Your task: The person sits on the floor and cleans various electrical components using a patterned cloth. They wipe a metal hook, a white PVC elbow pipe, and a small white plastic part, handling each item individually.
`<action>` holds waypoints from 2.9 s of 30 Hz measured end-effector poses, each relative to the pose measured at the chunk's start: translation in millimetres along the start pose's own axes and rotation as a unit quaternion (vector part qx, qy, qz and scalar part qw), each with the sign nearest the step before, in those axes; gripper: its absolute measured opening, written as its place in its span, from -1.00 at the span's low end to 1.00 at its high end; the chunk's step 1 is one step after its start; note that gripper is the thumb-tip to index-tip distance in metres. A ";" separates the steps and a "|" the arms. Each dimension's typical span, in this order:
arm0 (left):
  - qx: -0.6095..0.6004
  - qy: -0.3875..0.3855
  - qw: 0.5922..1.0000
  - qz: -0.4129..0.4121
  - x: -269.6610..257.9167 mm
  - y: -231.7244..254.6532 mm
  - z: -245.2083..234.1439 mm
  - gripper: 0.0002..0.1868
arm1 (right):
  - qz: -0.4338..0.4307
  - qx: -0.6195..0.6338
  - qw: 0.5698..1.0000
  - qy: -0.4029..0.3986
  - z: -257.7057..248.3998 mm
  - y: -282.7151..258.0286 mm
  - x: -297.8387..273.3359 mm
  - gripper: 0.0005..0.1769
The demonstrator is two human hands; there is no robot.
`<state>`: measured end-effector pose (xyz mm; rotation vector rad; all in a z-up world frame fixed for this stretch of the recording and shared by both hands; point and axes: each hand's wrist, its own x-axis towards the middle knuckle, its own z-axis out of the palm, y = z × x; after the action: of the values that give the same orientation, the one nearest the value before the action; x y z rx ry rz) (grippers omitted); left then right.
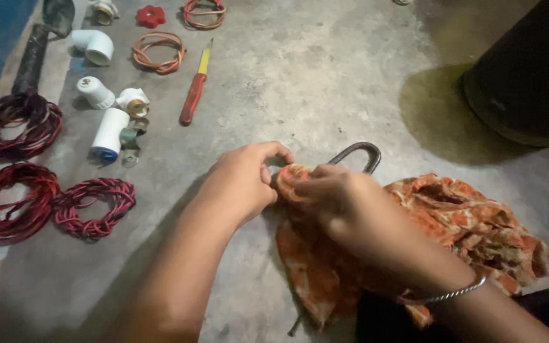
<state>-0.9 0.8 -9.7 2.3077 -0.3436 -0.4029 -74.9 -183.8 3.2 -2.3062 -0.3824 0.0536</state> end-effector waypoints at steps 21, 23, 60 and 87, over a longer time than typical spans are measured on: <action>0.052 -0.055 0.997 -0.030 -0.9 11.7 -7.1 -0.44 | 0.421 -0.194 0.869 0.173 -55.4 12.6 3.4 -0.52; 0.064 -0.054 0.996 -0.037 -1.2 13.1 -7.8 -0.43 | 0.418 -0.200 0.868 0.179 -57.3 12.7 2.6 -0.53; 0.024 -0.014 1.000 0.014 0.1 0.1 2.2 -0.40 | 0.185 -0.156 0.963 0.115 -8.5 -15.1 -2.4 -0.70; 0.027 -0.003 0.999 0.022 -4.1 1.8 0.2 -0.41 | 0.272 -0.213 0.926 0.154 -30.8 12.6 1.0 -0.69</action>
<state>-4.9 0.9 -7.8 2.3485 -0.4112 -0.3833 -65.9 -213.3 15.6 -2.7260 0.4604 -0.1305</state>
